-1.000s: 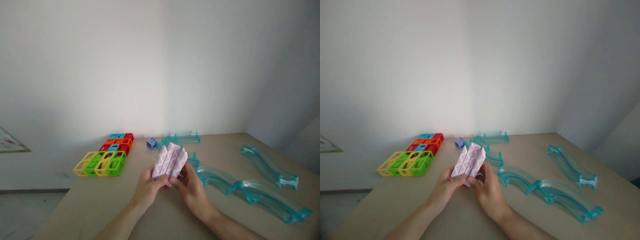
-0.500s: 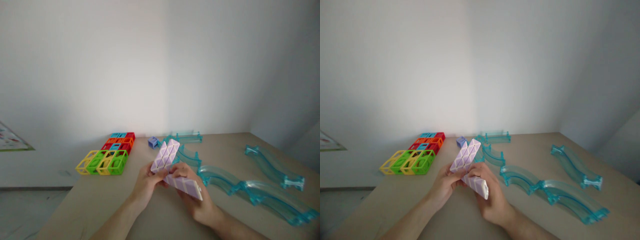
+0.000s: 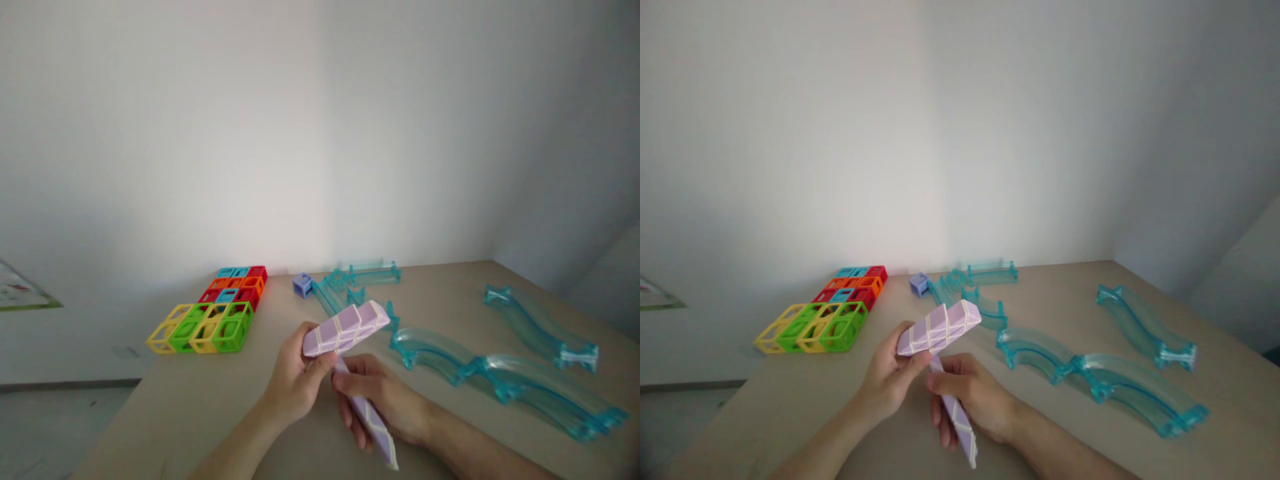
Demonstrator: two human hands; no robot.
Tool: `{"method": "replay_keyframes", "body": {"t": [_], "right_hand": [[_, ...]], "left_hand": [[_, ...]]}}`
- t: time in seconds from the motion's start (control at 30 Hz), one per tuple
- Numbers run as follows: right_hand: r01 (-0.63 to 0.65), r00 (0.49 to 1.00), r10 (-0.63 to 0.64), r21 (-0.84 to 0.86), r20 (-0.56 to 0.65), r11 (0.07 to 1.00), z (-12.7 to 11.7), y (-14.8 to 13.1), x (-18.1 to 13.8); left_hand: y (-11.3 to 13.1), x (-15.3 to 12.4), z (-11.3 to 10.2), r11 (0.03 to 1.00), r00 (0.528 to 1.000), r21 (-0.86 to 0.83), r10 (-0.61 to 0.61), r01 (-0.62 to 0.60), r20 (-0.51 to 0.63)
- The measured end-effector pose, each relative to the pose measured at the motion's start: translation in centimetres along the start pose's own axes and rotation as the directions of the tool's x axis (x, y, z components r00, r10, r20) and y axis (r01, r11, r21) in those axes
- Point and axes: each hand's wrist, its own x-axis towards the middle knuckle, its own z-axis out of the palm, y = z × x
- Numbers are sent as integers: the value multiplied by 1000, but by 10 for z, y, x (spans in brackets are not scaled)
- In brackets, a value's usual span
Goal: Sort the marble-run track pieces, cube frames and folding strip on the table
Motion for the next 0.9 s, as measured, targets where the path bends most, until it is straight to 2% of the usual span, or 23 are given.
{"method": "replay_keyframes", "body": {"t": [0.17,0.27,0.33,0.47,0.63,0.9], "right_hand": [[32,999,-31,-77,15,997,2,-1,-1],[70,996,-82,-237,-40,969,4,-2,-5],[110,985,-152,-391,-79,914,5,-3,-8],[123,966,-234,-593,-114,796,5,-4,-11],[71,978,-163,-522,-133,850,10,-6,-11],[115,976,-184,-443,-116,889,13,-8,-13]], "left_hand": [[1,-1,3,999,997,-25,-27,25,-68],[2,2,5,999,988,8,-52,53,-147],[1,4,4,996,981,8,-85,88,-172],[2,7,0,975,985,-163,-163,151,-58],[1,9,-1,940,986,-295,-162,169,50],[7,8,-3,952,979,-230,-195,204,61]]}}
